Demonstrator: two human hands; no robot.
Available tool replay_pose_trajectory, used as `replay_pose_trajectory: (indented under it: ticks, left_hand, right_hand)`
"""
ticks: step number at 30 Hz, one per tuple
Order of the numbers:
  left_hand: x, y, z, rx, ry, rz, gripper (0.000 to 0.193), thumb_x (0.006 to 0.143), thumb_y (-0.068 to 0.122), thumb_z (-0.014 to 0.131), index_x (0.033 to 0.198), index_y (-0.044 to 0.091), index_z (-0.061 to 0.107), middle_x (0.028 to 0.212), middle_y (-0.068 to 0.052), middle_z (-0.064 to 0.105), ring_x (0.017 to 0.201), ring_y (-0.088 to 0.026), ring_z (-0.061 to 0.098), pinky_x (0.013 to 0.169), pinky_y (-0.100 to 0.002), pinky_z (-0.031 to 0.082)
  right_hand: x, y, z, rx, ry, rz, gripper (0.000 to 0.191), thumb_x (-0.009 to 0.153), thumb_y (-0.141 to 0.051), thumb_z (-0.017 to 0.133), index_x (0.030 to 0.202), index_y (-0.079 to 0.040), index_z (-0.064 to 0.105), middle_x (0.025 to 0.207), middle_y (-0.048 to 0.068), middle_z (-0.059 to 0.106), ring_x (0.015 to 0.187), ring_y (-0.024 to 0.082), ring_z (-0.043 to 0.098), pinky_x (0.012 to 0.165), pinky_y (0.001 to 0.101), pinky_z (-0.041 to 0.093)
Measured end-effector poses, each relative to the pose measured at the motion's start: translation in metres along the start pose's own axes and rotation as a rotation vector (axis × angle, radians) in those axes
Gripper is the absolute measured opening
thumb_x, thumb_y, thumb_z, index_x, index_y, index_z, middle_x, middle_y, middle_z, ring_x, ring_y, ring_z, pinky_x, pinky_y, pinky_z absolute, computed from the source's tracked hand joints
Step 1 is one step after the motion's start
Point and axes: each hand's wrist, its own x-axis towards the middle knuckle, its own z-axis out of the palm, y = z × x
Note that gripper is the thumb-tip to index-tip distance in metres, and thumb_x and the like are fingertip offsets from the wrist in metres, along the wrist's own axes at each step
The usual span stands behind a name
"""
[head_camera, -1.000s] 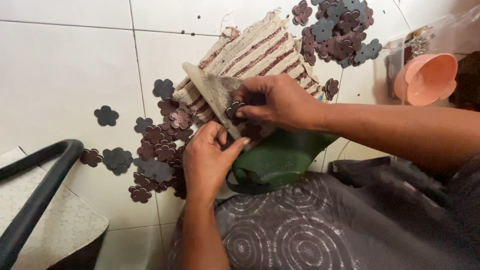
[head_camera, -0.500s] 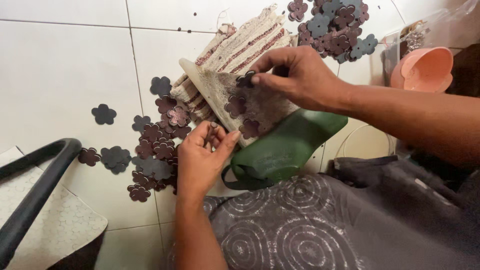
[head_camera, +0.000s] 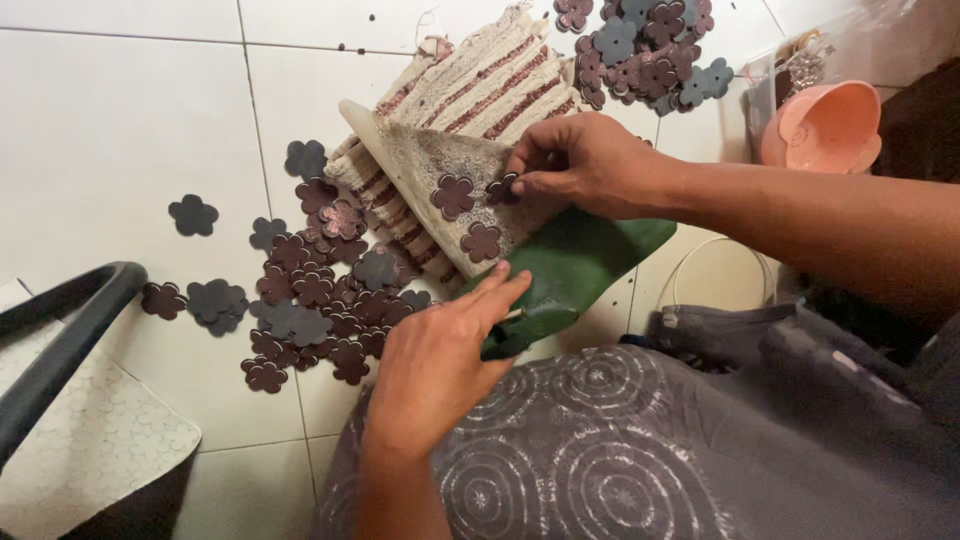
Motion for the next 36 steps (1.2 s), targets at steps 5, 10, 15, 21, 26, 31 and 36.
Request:
replay_pose_trajectory:
  ticks: [5,10,15,21,26,31,36]
  left_hand:
    - [-0.013,-0.012,0.001,-0.025,-0.035,0.116,0.070,0.064,0.009,0.083,0.131,0.020,0.067,0.136,-0.005,0.064,0.105,-0.027,0.070,0.086,-0.039,0.057]
    - [-0.016,-0.014,0.009,-0.011,-0.151,0.258,0.061,0.059,-0.001,0.076,0.118,0.016,0.075,0.125,-0.006,0.072,0.110,-0.025,0.070,0.086,-0.039,0.057]
    - [-0.014,-0.011,0.014,-0.015,-0.142,0.277,0.059,0.060,0.000,0.077,0.117,0.015,0.075,0.119,-0.006,0.074,0.110,-0.025,0.070,0.085,-0.040,0.056]
    - [-0.011,-0.013,0.010,-0.059,-0.158,0.247,0.053,0.063,0.003,0.075,0.115,0.016,0.077,0.115,-0.007,0.075,0.112,-0.024,0.071,0.086,-0.039,0.057]
    - [-0.010,-0.015,0.010,-0.055,-0.188,0.195,0.052,0.065,0.007,0.077,0.116,0.018,0.077,0.118,-0.006,0.074,0.107,-0.024,0.070,0.086,-0.039,0.056]
    - [-0.007,-0.019,0.007,-0.114,-0.174,0.272,0.054,0.065,0.008,0.077,0.118,0.017,0.076,0.122,-0.005,0.074,0.111,-0.024,0.071,0.090,-0.037,0.057]
    - [-0.001,-0.018,0.004,-0.124,-0.206,0.216,0.049,0.066,0.012,0.079,0.115,0.017,0.077,0.121,-0.005,0.074,0.105,-0.025,0.072,0.086,-0.037,0.058]
  right_hand:
    - [-0.008,-0.002,0.000,0.053,-0.105,-0.024,0.018,0.088,-0.018,0.074,0.103,-0.009,0.074,0.094,-0.002,0.078,0.086,0.005,0.073,0.083,0.0277,0.061]
    - [-0.025,-0.007,0.014,-0.127,-0.249,-0.053,0.016,0.087,-0.020,0.076,0.101,-0.012,0.074,0.091,0.002,0.080,0.083,0.014,0.075,0.077,0.0329,0.060]
    - [-0.034,-0.005,0.032,-0.336,-0.194,-0.280,0.019,0.082,-0.021,0.077,0.100,-0.015,0.077,0.092,0.007,0.077,0.086,0.027,0.074,0.075,0.0390,0.057]
    - [-0.037,0.001,0.042,-0.478,0.025,-0.304,0.032,0.077,-0.028,0.083,0.097,-0.007,0.068,0.090,0.011,0.071,0.084,0.034,0.068,0.069,0.0455,0.052]
    - [-0.073,0.008,0.032,-0.164,-0.142,-0.149,0.041,0.080,-0.040,0.083,0.093,-0.006,0.065,0.085,0.009,0.070,0.081,0.027,0.071,0.071,0.0400,0.058]
    - [-0.134,0.034,0.048,-0.266,-0.224,-0.300,0.090,0.067,-0.051,0.088,0.135,-0.003,0.053,0.127,0.020,0.062,0.113,0.037,0.061,0.093,0.0470,0.050]
    - [-0.152,0.069,0.080,-0.337,-0.087,-0.182,0.112,0.062,-0.056,0.091,0.146,-0.004,0.040,0.136,0.023,0.052,0.123,0.042,0.053,0.100,0.0488,0.045]
